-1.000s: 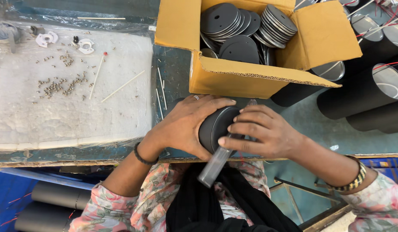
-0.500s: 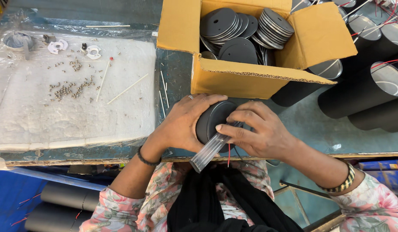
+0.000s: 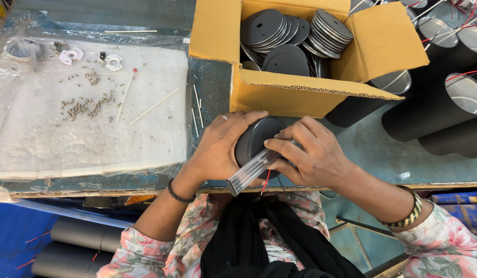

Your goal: The person assembles cylindrical electronic components by inserting red and black wires into a black cylinder, securing a circular cap, and using a clear plastic tool to press the cap into place. Completed units are placed into a blue bin. The process is repeated for multiple units.

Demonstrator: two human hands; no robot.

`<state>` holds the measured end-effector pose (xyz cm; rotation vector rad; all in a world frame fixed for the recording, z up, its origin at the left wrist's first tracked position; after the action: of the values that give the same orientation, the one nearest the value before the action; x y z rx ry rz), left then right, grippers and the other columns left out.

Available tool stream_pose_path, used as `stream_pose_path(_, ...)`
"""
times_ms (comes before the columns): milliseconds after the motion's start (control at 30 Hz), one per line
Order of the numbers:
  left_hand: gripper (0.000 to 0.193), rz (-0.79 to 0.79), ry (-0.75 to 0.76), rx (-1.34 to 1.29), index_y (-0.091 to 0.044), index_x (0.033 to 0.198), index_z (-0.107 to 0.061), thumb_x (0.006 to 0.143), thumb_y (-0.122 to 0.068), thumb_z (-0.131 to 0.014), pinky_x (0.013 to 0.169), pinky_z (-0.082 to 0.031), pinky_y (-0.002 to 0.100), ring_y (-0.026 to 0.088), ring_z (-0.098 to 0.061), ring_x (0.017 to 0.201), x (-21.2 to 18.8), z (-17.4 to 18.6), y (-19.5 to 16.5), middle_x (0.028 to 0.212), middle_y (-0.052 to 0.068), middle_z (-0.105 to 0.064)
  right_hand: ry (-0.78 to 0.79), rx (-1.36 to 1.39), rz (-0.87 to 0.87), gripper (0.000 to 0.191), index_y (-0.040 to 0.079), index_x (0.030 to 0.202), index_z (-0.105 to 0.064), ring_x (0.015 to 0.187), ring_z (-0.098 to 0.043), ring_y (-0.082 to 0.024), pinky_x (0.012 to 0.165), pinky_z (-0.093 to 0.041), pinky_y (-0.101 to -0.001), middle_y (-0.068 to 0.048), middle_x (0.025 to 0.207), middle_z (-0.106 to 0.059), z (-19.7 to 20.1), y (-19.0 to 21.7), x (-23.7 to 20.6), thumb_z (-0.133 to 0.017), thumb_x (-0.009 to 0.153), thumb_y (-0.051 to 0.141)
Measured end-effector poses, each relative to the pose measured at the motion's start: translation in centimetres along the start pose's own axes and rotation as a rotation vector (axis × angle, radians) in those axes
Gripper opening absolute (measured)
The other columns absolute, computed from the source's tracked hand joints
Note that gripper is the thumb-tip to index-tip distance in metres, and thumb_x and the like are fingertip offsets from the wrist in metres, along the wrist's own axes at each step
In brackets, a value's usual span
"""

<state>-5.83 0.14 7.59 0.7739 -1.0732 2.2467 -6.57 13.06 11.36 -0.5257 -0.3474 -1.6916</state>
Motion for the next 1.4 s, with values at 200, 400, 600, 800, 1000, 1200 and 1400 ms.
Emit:
stream_pose_path(200,0.105,0.023,0.034,-0.031,-0.010,0.147,-0.051,0.060,-0.052,-0.094,0.107,-0.048,0.046,0.037,-0.065,0.124,0.2,-0.2,0.8,0.136,0.013,-0.066,-0.056,0.032,0.248,0.039,0.013,0.125,-0.070,0.101,-0.061,-0.027,0.088,-0.053,-0.0418,-0.005,0.109,-0.059,-0.2,0.9,0.2,-0.075,0.088,0.022)
stream_pose_path(400,0.110,-0.026,0.208,-0.249,-0.006,0.146,-0.051,0.055,-0.047,-0.097,0.106,-0.053,0.042,0.035,-0.068,0.123,1.9,-0.6,2.6,0.134,0.016,-0.066,-0.062,0.043,0.344,0.046,0.003,0.130,-0.068,0.101,-0.058,-0.027,0.089,-0.053,-0.0412,-0.008,0.111,-0.056,-2.0,0.0,0.5,-0.077,0.090,0.023)
stream_pose_path(600,0.107,-0.012,0.322,-0.386,-0.006,0.145,-0.054,0.052,-0.040,-0.095,0.105,-0.056,0.039,0.031,-0.073,0.120,2.7,-1.4,3.5,0.130,0.013,-0.071,-0.055,0.018,0.562,0.041,0.007,0.131,-0.068,0.105,-0.059,-0.022,0.093,-0.055,-0.0396,-0.004,0.112,-0.057,-1.2,1.0,0.6,-0.072,0.090,0.009)
stream_pose_path(800,0.109,0.026,0.330,-0.391,-0.006,0.147,-0.053,0.052,-0.040,-0.095,0.106,-0.055,0.038,0.031,-0.072,0.121,2.6,-1.6,3.9,0.132,0.013,-0.070,0.002,-0.053,0.648,0.040,0.008,0.131,-0.069,0.109,-0.060,-0.022,0.097,-0.056,-0.0396,-0.005,0.113,-0.059,-0.5,1.2,0.8,-0.069,0.091,0.009)
stream_pose_path(1000,0.110,0.019,0.297,-0.322,-0.007,0.146,-0.053,0.050,-0.040,-0.096,0.106,-0.053,0.039,0.033,-0.069,0.121,2.3,-1.2,3.3,0.131,0.014,-0.068,-0.014,-0.101,0.639,0.037,0.015,0.131,-0.068,0.105,-0.061,-0.020,0.095,-0.056,-0.0388,-0.002,0.112,-0.057,0.2,2.1,0.3,-0.072,0.094,0.017)
stream_pose_path(1200,0.106,0.056,0.215,-0.348,-0.007,0.146,-0.053,0.053,-0.035,-0.095,0.109,-0.053,0.040,0.032,-0.069,0.124,1.7,-0.6,3.9,0.134,0.014,-0.068,0.037,-0.079,0.386,0.042,0.019,0.131,-0.070,0.100,-0.061,-0.023,0.083,-0.052,-0.0390,-0.002,0.109,-0.059,0.4,1.5,1.0,-0.074,0.090,0.023)
stream_pose_path(1400,0.110,0.060,0.157,-0.346,-0.007,0.150,-0.049,0.055,-0.036,-0.096,0.112,-0.051,0.041,0.033,-0.067,0.129,0.9,-0.2,4.2,0.140,0.015,-0.065,0.023,0.005,0.296,0.040,0.020,0.128,-0.071,0.103,-0.062,-0.024,0.086,-0.052,-0.0413,-0.001,0.112,-0.061,0.3,1.3,1.7,-0.076,0.089,0.026)
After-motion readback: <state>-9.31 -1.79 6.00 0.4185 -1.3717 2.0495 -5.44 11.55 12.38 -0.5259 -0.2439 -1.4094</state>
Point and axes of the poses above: each hand's wrist, its own x-axis towards the middle knuckle, its own z-axis out of the back of the hand, y = z × x, the point moved 10 cm from there along x, towards the middle knuckle
